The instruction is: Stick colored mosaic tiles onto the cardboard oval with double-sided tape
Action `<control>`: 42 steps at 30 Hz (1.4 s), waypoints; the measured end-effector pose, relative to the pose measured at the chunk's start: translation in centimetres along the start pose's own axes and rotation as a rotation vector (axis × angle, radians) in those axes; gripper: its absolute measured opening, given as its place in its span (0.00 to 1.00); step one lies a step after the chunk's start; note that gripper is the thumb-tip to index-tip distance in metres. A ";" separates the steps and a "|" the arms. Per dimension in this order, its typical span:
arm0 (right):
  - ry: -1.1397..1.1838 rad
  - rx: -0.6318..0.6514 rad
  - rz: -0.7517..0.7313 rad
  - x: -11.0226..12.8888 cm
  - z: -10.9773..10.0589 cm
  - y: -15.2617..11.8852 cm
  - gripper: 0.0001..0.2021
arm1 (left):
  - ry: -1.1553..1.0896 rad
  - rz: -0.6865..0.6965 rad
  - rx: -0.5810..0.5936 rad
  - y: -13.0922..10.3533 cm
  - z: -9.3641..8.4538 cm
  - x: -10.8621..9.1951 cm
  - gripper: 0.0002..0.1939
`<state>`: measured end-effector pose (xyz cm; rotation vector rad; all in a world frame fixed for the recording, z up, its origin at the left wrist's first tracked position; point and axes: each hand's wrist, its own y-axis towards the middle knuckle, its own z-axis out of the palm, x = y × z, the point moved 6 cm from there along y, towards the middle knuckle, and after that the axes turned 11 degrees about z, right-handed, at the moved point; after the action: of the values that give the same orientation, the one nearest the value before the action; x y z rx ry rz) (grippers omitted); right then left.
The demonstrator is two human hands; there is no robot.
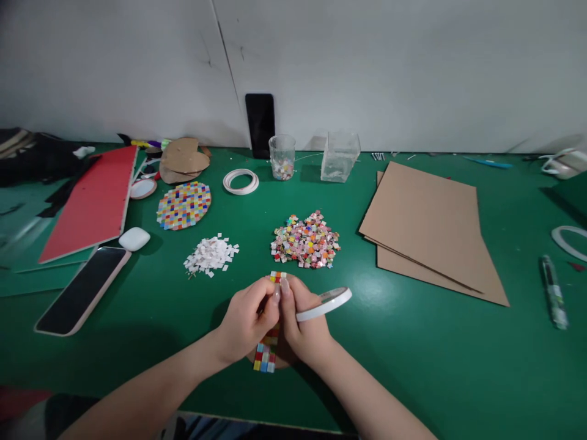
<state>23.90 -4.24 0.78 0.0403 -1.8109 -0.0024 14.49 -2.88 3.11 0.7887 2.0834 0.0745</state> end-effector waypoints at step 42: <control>0.117 -0.041 0.132 -1.1 -0.9 0.3 0.16 | -0.875 -0.460 -0.007 0.8 0.3 2.4 0.10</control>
<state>25.02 -3.87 -0.11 -0.1062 -1.6931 0.0559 14.10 -0.95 1.46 0.2306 1.3640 -0.4402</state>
